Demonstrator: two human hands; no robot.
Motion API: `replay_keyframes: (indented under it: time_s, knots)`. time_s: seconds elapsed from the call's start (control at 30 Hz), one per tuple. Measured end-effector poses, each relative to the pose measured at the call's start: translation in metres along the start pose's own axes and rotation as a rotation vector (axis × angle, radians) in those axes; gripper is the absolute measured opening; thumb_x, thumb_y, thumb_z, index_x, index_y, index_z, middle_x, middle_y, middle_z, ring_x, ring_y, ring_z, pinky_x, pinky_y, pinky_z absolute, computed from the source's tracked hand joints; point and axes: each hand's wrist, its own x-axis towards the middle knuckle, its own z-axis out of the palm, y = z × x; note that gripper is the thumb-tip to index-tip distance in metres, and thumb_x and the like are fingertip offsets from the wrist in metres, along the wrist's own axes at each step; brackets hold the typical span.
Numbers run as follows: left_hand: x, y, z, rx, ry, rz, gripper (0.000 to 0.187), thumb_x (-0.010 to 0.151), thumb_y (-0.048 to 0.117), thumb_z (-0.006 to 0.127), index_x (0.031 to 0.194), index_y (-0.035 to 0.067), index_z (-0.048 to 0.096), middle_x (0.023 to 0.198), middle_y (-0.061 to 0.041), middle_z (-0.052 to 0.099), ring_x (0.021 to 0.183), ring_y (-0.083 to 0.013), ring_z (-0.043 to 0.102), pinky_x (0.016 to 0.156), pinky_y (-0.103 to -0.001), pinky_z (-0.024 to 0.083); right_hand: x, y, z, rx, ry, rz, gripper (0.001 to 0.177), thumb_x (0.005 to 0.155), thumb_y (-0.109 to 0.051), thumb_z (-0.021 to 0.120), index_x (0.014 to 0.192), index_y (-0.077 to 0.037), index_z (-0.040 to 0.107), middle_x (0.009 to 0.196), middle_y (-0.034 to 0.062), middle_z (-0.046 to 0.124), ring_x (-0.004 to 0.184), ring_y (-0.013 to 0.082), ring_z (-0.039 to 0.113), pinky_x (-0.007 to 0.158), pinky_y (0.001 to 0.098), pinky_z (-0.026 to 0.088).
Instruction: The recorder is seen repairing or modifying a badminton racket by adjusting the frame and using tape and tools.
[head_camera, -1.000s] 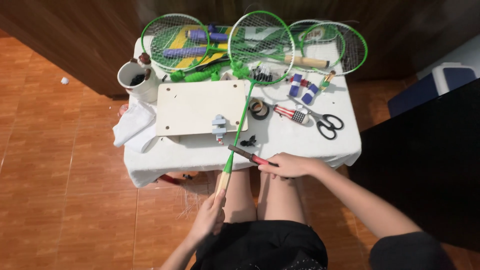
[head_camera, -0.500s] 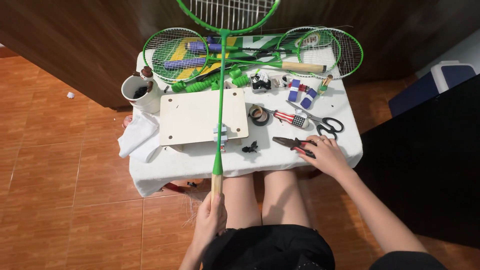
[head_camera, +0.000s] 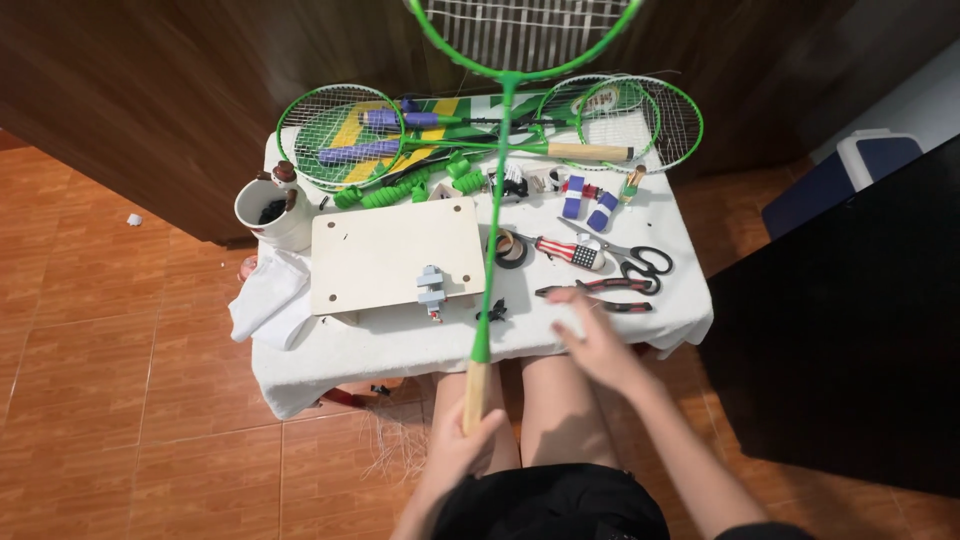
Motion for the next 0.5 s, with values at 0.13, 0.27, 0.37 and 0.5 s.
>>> replay_keyframes:
  time_s: [0.13,0.27,0.37,0.5]
  knots:
    - [0.021,-0.02,0.028,-0.13,-0.113,0.049,0.036,0.096,0.014,0.066,0.13,0.018,0.055,0.056,0.007,0.046,0.038,-0.0057,0.042,0.034,-0.024,0.031,-0.021,-0.065,0.028,0.902,-0.476,0.099,0.054,0.102,-0.022,0.055,0.153,-0.01,0.041,0.147,0.0099,0.057,0.125,0.0172,0.061,0.108,0.0339,0.054]
    - [0.041,-0.066,0.018,-0.164,-0.092,0.085,0.017,0.108,0.014,0.061,0.104,-0.001,0.053,0.059,0.002,0.05,0.04,-0.0091,0.044,0.037,-0.026,0.033,-0.025,-0.096,0.036,0.967,-0.356,0.205,0.056,0.105,-0.023,0.059,0.154,-0.005,0.039,0.128,0.0194,0.069,0.122,0.0217,0.067,0.106,0.0351,0.054]
    - [0.029,-0.035,0.027,-0.245,-0.001,0.022,0.013,0.096,0.012,0.059,0.107,0.01,0.053,0.052,0.003,0.045,0.034,-0.0078,0.038,0.032,-0.025,0.028,-0.017,-0.127,-0.026,0.346,-0.354,0.44,0.075,0.094,-0.026,0.066,0.159,-0.018,0.029,0.123,0.0063,0.072,0.111,0.014,0.072,0.095,0.0302,0.062]
    - [0.018,-0.024,0.017,-0.235,0.078,0.03,0.022,0.103,0.015,0.064,0.092,0.007,0.047,0.049,0.004,0.04,0.034,-0.0074,0.035,0.032,-0.026,0.028,0.0,-0.168,-0.204,-0.056,0.237,-0.114,0.048,0.084,-0.002,0.072,0.13,-0.008,0.056,0.125,0.0121,0.067,0.112,0.0245,0.067,0.094,0.0355,0.055]
